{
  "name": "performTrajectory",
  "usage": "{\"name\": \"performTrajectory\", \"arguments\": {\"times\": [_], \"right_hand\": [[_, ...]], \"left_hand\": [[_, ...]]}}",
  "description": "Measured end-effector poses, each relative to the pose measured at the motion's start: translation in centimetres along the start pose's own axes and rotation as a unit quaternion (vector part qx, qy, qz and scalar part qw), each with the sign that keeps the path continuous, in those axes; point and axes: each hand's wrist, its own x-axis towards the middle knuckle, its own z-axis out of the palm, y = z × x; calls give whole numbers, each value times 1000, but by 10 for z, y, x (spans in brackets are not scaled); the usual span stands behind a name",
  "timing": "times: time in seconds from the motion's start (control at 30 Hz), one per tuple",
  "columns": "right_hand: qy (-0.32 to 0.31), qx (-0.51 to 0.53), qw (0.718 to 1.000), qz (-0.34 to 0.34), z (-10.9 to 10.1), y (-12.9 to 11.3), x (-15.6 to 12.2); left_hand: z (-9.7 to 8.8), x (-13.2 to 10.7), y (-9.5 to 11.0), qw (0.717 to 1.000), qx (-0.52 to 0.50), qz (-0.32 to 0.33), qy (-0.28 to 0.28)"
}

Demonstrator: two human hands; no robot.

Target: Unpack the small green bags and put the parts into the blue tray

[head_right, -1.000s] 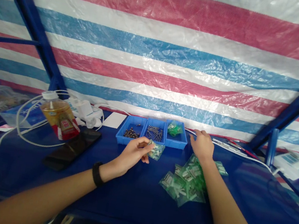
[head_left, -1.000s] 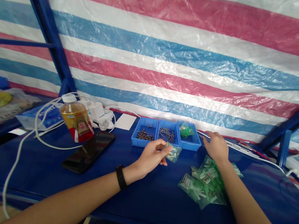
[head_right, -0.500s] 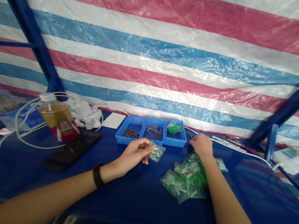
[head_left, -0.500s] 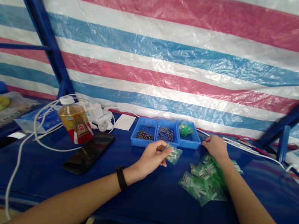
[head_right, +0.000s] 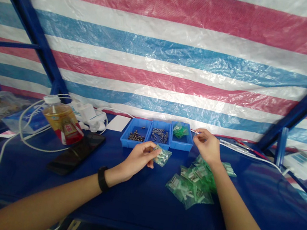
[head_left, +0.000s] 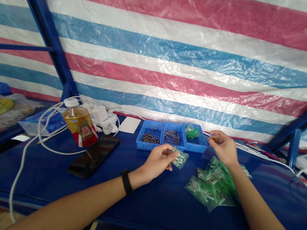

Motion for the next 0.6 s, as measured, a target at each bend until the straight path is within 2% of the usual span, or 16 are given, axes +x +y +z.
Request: {"name": "performTrajectory", "arguments": {"times": [0.1, 0.23, 0.6], "right_hand": [[34, -11, 999, -14, 0, -8, -4], [43, -15, 999, -9, -1, -10, -5], [57, -107, 991, 57, -3, 8, -2]], "left_hand": [[0, 1, -1, 1000, -3, 1, 4], [-1, 2, -1, 1000, -3, -1, 5], [-1, 2, -1, 1000, -6, -1, 3]]}}
